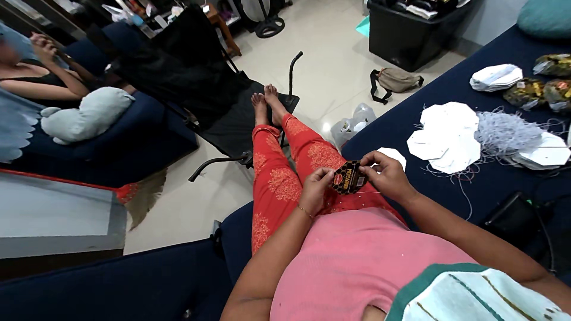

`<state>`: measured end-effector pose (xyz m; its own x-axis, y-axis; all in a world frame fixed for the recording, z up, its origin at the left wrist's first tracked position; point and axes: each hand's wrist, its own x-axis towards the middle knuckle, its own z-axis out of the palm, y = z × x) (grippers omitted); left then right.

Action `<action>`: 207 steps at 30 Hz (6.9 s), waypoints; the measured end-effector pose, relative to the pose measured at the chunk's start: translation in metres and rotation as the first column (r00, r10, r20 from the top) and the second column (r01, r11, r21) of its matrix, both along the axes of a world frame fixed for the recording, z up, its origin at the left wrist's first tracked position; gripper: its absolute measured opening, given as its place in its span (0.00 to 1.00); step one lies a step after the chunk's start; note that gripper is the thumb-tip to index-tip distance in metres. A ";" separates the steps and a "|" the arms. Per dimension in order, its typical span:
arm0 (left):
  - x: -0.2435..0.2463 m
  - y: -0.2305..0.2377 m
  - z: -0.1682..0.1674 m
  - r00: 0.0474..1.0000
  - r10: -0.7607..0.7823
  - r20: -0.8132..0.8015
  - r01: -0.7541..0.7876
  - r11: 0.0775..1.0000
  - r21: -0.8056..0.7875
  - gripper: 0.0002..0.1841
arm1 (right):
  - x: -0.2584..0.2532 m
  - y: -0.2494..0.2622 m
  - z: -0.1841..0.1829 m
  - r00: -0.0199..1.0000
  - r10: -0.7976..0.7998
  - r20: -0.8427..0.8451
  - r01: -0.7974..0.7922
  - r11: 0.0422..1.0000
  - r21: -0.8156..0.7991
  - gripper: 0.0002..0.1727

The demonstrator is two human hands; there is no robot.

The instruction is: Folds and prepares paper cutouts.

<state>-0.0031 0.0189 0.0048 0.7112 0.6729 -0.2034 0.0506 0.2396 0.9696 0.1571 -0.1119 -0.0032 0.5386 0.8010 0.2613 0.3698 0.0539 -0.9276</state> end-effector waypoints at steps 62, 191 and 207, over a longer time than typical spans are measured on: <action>-0.016 0.003 0.033 0.962 -0.255 -0.098 0.269 0.948 0.170 0.17 | -0.021 0.002 -0.032 0.870 0.398 0.289 -0.343 0.912 -0.224 0.10; -0.001 0.000 -0.007 0.969 -0.128 -0.210 0.189 0.933 0.306 0.05 | -0.023 0.023 -0.037 0.985 0.168 0.027 -0.170 0.981 0.091 0.09; 0.004 -0.012 0.005 0.889 -0.011 -0.457 0.325 0.719 0.615 0.12 | -0.033 0.025 -0.039 0.872 -0.020 0.490 -0.031 0.995 0.097 0.10</action>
